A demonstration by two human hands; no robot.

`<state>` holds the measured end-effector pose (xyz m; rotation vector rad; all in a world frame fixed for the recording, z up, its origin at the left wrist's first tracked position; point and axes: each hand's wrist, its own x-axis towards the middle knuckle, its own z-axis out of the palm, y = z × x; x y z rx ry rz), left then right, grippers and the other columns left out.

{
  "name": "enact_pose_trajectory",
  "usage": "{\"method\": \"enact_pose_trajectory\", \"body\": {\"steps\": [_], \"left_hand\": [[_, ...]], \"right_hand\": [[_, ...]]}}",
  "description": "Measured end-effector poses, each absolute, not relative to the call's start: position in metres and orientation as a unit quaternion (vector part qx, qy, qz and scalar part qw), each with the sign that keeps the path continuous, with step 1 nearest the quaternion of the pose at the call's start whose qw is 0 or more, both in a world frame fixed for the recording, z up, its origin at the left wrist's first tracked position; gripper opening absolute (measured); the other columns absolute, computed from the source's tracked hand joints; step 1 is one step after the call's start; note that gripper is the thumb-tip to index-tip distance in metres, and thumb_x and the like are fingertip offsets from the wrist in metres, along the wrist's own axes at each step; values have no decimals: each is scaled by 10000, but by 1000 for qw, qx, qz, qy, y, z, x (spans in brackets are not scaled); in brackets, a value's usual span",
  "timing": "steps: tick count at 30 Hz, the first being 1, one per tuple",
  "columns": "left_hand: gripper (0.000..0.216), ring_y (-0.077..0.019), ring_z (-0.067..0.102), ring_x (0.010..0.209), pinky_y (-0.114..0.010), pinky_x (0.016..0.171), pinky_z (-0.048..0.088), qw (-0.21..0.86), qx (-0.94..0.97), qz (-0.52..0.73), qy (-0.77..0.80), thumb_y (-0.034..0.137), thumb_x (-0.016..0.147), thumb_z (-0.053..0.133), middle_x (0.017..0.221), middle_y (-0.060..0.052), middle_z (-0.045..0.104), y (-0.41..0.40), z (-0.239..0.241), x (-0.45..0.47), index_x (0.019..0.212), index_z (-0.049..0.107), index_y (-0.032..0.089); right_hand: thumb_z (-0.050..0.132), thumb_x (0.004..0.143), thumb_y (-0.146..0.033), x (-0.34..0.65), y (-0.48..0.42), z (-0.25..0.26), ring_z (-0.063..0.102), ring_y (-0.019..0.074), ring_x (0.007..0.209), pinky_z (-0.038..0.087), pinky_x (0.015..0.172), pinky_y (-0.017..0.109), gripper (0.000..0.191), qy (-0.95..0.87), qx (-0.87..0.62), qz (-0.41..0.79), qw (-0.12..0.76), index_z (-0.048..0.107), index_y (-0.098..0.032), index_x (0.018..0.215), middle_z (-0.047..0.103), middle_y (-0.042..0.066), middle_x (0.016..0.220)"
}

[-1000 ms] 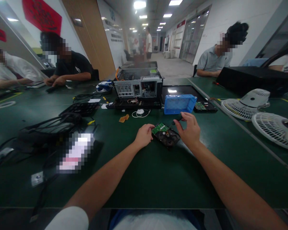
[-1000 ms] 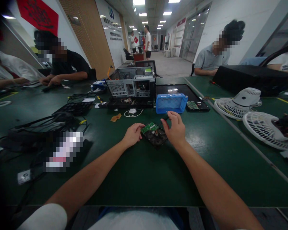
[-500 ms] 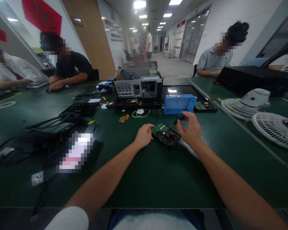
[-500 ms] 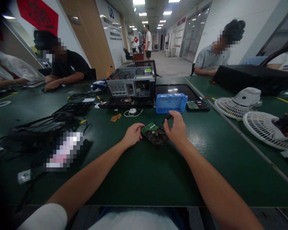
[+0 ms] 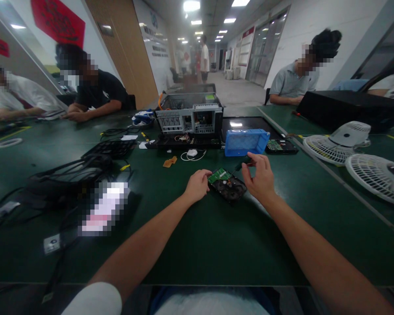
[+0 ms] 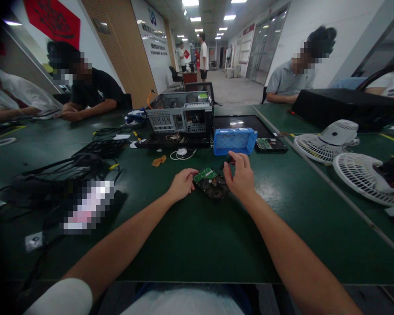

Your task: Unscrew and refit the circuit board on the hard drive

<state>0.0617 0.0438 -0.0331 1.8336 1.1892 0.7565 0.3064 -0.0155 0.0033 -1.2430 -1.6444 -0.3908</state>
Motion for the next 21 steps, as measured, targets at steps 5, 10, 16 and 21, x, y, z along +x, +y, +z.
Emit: {"method": "enact_pose_trajectory", "body": {"steps": [5,10,16,21], "left_hand": [[341,-83,606,536,-178,478,486,404,727,296,469,189,1053,396,834,-31,650,43,-31,61,1270,658,156],[343,-79,607,538,-176,482,489,401,728,295,472,179,1051,396,849,-30,652,44,-32,62,1270,659,166],[332,-79,610,538,-174,470,483,403,728,299,468,192,1052,409,868,-34,660,46,-36,62,1267,661,167],[331,-65,590,502,-163,460,463,392,728,305,472,179,1050,405,835,-24,656,45,-36,63,1251,666,157]], "right_hand": [[629,997,-395,308,-11,-6,704,251,945,621,844,447,421,-656,-519,-125,533,493,-215,1352,627,147,1287],[645,987,-451,309,-13,-9,722,254,878,621,833,455,456,-646,-543,-128,521,494,-204,1339,681,125,1176],[586,1000,-348,305,-16,-3,691,263,890,611,857,480,484,-678,-527,-148,491,463,-194,1442,649,141,1168],[617,996,-376,305,-14,-4,671,241,836,607,838,465,449,-674,-521,-139,505,493,-215,1396,641,97,1075]]}}
